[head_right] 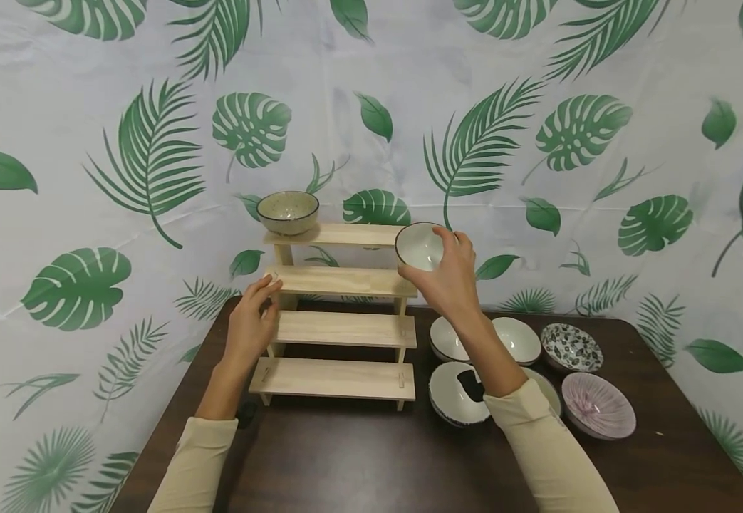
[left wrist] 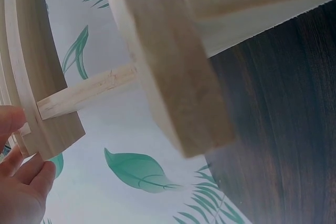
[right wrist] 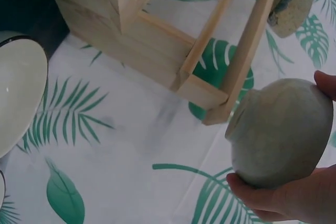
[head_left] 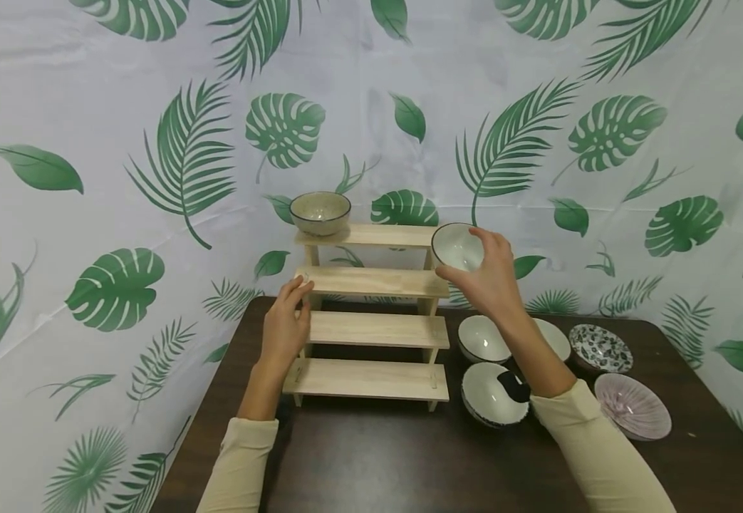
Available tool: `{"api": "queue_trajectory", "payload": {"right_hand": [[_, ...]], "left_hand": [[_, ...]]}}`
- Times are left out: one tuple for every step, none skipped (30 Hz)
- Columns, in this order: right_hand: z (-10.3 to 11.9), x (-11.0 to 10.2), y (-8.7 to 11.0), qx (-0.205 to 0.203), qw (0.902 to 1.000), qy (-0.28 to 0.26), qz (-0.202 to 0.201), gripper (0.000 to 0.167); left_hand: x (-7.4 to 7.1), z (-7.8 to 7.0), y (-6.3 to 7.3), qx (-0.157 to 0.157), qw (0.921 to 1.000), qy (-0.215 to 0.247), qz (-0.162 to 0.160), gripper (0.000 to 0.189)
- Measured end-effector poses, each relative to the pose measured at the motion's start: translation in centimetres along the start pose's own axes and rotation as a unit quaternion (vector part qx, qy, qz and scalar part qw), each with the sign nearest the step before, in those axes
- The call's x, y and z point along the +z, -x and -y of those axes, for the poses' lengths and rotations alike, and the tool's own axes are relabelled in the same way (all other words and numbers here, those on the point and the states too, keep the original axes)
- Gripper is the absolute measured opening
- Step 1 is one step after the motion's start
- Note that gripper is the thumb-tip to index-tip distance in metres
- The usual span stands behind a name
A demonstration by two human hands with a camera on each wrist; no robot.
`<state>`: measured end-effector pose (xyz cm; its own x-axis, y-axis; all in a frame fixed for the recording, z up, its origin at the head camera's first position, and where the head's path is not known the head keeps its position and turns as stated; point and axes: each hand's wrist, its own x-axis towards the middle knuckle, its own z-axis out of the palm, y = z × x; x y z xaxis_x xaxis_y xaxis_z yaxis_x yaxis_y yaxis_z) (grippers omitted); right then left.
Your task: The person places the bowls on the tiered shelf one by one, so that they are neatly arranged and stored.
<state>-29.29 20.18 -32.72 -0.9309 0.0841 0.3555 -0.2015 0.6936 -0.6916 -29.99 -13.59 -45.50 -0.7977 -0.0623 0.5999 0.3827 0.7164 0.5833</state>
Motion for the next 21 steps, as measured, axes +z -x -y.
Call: {"api": "queue_trajectory", "payload": {"right_hand": [[0.1,0.1,-0.1,-0.001,1.0000,-0.002,0.000,0.090],[0.1,0.2,-0.3,-0.002,1.0000,-0.002,-0.001,0.090],[0.2,0.3,-0.4,-0.003,1.0000,-0.002,-0.002,0.091],[0.2,0.4,-0.5,-0.003,1.0000,-0.002,-0.004,0.091],[0.2,0.6,-0.6,-0.004,1.0000,-0.002,-0.006,0.091],[0.1,0.7,-0.8,-0.003,1.0000,-0.002,-0.007,0.091],[0.1,0.8,-0.9,-0.003,1.0000,-0.002,-0.009,0.092],[0.0,0.9,-1.0,-0.003,0.9999,-0.002,-0.011,0.092],[0.0,1.0,-1.1,-0.003,0.9999,-0.003,-0.012,0.093],[0.0,1.1,-1.2,-0.002,0.9999,-0.004,-0.014,0.093],[0.0,1.2,-1.3,-0.002,0.9999,-0.005,-0.015,0.093],[0.1,1.2,-1.4,-0.002,0.9998,-0.005,-0.017,0.094],[0.1,1.3,-1.6,-0.003,0.9998,-0.005,-0.018,0.094],[0.2,1.4,-1.7,-0.003,0.9998,-0.006,-0.020,0.094],[0.3,1.4,-1.9,-0.003,0.9997,-0.009,-0.022,0.093],[0.4,1.5,-2.0,-0.005,0.9997,-0.011,-0.023,0.092],[0.5,1.6,-2.2,-0.006,0.9996,-0.014,-0.023,0.092],[0.5,1.7,-2.3,-0.007,0.9996,-0.017,-0.023,0.092],[0.6,1.8,-2.5,-0.007,0.9995,-0.020,-0.023,0.091],[0.7,1.9,-2.7,-0.008,0.9994,-0.024,-0.023,0.091],[0.7,2.0,-2.8,-0.009,0.9994,-0.026,-0.022,0.091]], "left_hand": [[0.0,0.0,0.0,0.002,1.0000,0.000,-0.002,0.042],[0.0,0.0,0.0,0.004,1.0000,0.000,-0.002,0.043],[0.0,0.1,-0.1,0.004,1.0000,-0.002,-0.003,0.042],[0.0,0.1,-0.1,0.005,1.0000,-0.003,-0.003,0.042],[0.0,0.1,-0.1,0.005,1.0000,-0.003,-0.002,0.042],[0.0,0.2,-0.1,0.004,1.0000,-0.003,-0.001,0.042],[0.0,0.1,-0.1,0.004,1.0000,-0.004,0.000,0.042],[0.0,0.1,-0.1,0.004,1.0000,-0.004,0.001,0.042],[0.0,0.0,-0.1,0.004,1.0000,-0.005,0.002,0.043],[-0.1,0.0,-0.1,0.004,1.0000,-0.004,0.002,0.043],[-0.1,-0.1,-0.2,0.004,1.0000,-0.003,0.003,0.043],[-0.1,-0.1,-0.2,0.004,1.0000,-0.003,0.003,0.043],[-0.2,-0.1,-0.2,0.004,1.0000,-0.002,0.003,0.043],[-0.2,-0.2,-0.2,0.004,1.0000,-0.002,0.004,0.043],[-0.2,-0.2,-0.2,0.003,1.0000,-0.002,0.003,0.043],[-0.2,-0.2,-0.2,0.003,1.0000,-0.003,0.003,0.043],[-0.2,-0.1,-0.2,0.002,1.0000,-0.003,0.004,0.043],[-0.2,-0.1,-0.2,-0.001,1.0000,-0.002,0.006,0.043],[-0.2,-0.1,-0.1,-0.003,1.0000,-0.003,0.007,0.043],[-0.2,-0.1,-0.1,-0.005,1.0000,-0.002,0.008,0.043],[-0.2,-0.1,-0.1,-0.007,0.9999,-0.002,0.009,0.043]]}}
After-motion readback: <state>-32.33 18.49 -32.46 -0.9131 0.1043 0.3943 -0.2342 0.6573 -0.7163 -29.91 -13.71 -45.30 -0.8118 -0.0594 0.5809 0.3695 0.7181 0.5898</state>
